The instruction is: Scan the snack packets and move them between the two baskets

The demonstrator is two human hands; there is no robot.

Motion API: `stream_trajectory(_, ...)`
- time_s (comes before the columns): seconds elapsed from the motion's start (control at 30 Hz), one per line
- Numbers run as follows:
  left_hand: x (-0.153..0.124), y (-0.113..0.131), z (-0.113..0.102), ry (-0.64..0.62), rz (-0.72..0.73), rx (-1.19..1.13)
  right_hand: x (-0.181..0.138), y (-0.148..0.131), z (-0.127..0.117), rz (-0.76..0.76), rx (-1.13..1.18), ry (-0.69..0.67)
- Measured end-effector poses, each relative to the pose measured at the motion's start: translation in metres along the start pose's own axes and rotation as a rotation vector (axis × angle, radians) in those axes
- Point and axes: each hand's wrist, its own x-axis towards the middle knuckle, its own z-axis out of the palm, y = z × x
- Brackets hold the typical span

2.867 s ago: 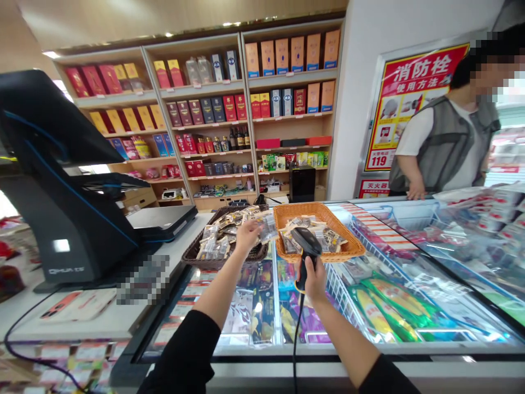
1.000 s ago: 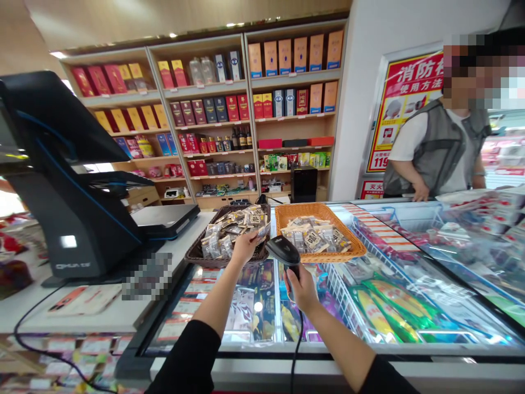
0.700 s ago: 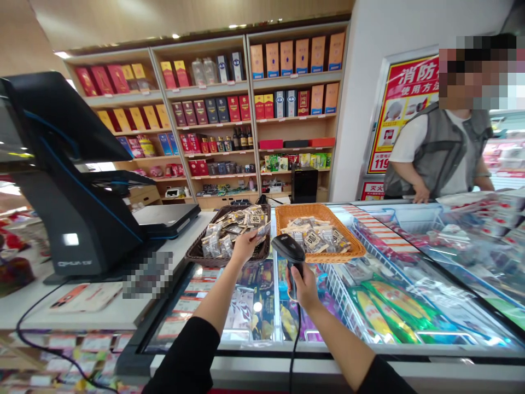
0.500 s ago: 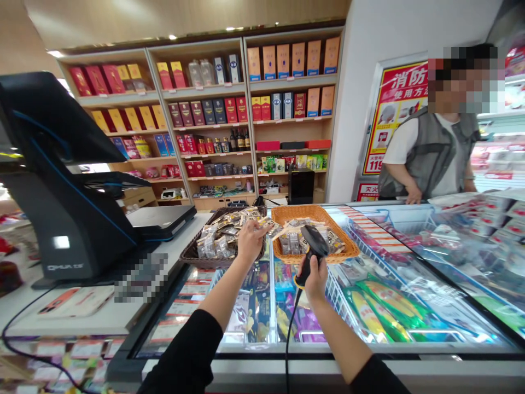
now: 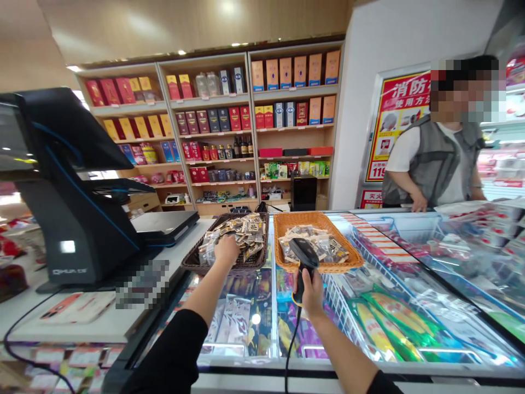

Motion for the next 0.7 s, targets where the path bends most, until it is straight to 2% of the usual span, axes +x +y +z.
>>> stream_trajectory(0.03,0.001,-0.013,-0.001,-0.010,-0.085,0.047,-0.002,0.000,0.002,0.006,0.014,-0.027)
stream_trajectory(0.1,0.000,-0.029,0.001,-0.024,-0.159,0.113,-0.004,0.001,0.004,0.010,0.032,-0.064)
stream_trajectory(0.2,-0.001,-0.033,0.010,-0.070,-0.143,0.152,-0.004,0.003,0.004,0.019,0.040,-0.098)
stream_trajectory(0.33,0.002,-0.033,0.020,-0.139,-0.094,0.094,-0.005,0.002,0.002,0.030,0.039,-0.083)
stream_trajectory(0.5,0.005,-0.039,0.024,-0.198,-0.038,0.081,-0.006,0.000,0.002,0.039,0.041,-0.103)
stream_trajectory(0.57,0.003,-0.039,0.022,-0.178,-0.024,0.039,-0.006,0.001,0.002,0.037,0.046,-0.110)
stream_trajectory(0.7,-0.003,-0.042,0.018,-0.011,-0.008,-0.241,-0.006,0.001,0.001,0.024,0.028,-0.110)
